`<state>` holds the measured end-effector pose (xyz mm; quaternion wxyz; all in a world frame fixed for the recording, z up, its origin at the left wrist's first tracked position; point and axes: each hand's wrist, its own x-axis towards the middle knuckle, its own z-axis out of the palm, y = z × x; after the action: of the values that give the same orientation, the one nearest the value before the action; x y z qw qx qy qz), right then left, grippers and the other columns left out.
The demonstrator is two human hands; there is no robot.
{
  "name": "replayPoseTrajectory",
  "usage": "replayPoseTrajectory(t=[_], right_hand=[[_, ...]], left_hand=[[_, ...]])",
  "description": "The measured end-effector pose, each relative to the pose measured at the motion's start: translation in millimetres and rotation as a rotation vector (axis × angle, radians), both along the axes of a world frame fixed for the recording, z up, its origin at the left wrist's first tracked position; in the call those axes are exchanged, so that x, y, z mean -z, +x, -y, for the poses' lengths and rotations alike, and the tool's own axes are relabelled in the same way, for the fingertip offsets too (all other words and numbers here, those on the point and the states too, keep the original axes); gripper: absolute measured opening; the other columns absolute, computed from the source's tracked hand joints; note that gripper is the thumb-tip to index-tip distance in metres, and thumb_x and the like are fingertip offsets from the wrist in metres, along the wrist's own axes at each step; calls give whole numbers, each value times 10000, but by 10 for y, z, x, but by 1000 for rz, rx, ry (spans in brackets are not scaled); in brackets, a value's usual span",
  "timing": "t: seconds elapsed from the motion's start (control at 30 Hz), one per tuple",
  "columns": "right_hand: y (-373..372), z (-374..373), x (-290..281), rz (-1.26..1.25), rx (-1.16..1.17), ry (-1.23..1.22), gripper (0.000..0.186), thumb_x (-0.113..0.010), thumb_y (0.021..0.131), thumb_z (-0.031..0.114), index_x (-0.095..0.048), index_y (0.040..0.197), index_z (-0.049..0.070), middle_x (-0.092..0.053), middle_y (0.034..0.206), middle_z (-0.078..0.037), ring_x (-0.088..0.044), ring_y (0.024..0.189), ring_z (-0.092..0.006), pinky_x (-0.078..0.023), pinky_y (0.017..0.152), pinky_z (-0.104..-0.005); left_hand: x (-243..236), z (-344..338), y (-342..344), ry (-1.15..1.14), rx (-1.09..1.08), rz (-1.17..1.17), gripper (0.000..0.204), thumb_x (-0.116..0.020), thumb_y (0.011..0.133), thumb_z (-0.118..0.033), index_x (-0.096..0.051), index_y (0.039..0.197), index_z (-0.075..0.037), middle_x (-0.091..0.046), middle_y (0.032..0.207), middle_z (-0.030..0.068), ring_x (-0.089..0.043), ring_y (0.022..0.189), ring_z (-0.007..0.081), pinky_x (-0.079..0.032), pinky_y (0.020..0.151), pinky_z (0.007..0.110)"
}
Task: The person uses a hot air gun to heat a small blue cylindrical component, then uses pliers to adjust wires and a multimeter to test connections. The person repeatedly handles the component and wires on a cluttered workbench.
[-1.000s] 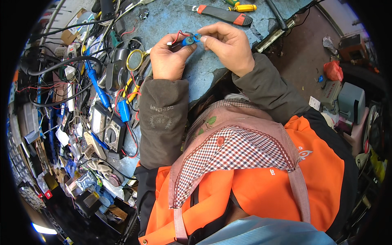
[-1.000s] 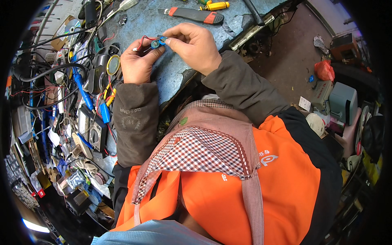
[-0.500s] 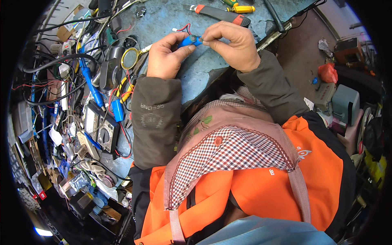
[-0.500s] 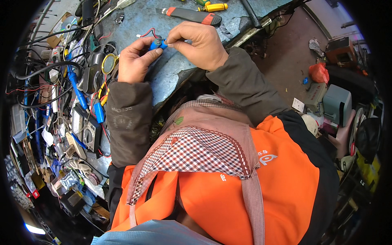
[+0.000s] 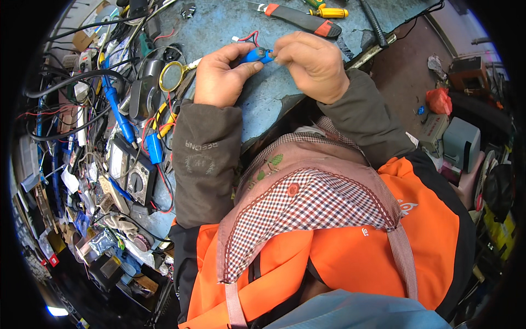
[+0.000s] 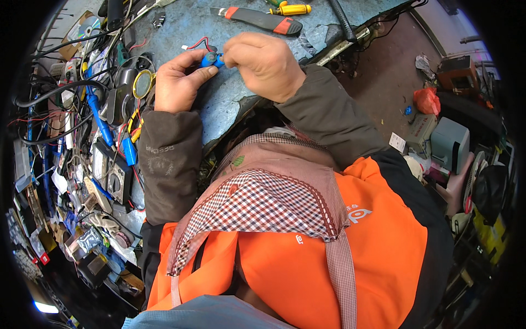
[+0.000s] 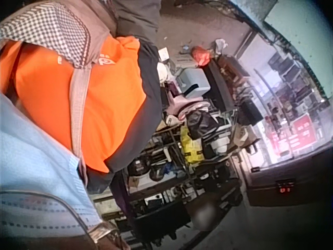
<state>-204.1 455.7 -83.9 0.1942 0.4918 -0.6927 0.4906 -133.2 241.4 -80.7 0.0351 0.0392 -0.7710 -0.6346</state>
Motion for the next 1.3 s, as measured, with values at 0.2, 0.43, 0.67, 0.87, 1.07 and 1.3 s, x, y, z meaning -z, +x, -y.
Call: replayPoseTrajectory(t=[0.2,0.43,0.67,0.87,1.07,1.3], right_hand=[[37,32,51,113,-1,-67,202,-745,828,-146,-669,914,20,-745,1008,-131,-736,884,-245,-592,767,-331],[37,13,117,30,42,-100,214,-765,810,-136,-660,894,31,-772,991,-134,-767,878,-261,-611,759,-326],[75,11,121,-47,82,-75,233,-747,775,-150,-670,902,29,-765,957,-121,-758,843,-280,-607,738,-342],[104,19,134,91,73,-83,226,-726,799,-148,-664,939,18,-720,957,-129,-720,851,-289,-585,762,-355],[111,6,81,145,47,-163,243,-788,818,-114,-666,976,25,-751,1008,-124,-741,897,-243,-588,808,-332],[117,-3,137,162,50,-142,233,-814,838,-86,-667,976,31,-761,971,-109,-746,851,-217,-590,772,-310]], left_hand=[[25,-13,0,-5,-11,-34,359,-845,861,29,-769,1212,22,-772,1048,43,-681,960,120,-553,888,282],[-33,-45,14,-27,-21,-24,349,-845,862,25,-775,1203,17,-768,1027,43,-678,942,123,-557,877,286],[-4,-66,27,-20,-28,-42,332,-844,858,20,-783,1185,20,-783,1042,57,-693,957,124,-559,891,282],[1,-88,26,-99,-47,-74,329,-854,853,4,-788,1175,17,-793,1049,73,-704,959,134,-562,900,291],[15,-71,33,-133,-57,-95,317,-867,843,-7,-798,1152,2,-789,1039,60,-698,947,132,-563,897,294],[25,-74,35,-81,-47,-79,313,-873,843,-14,-800,1147,-11,-786,1037,49,-695,940,127,-562,888,287]])
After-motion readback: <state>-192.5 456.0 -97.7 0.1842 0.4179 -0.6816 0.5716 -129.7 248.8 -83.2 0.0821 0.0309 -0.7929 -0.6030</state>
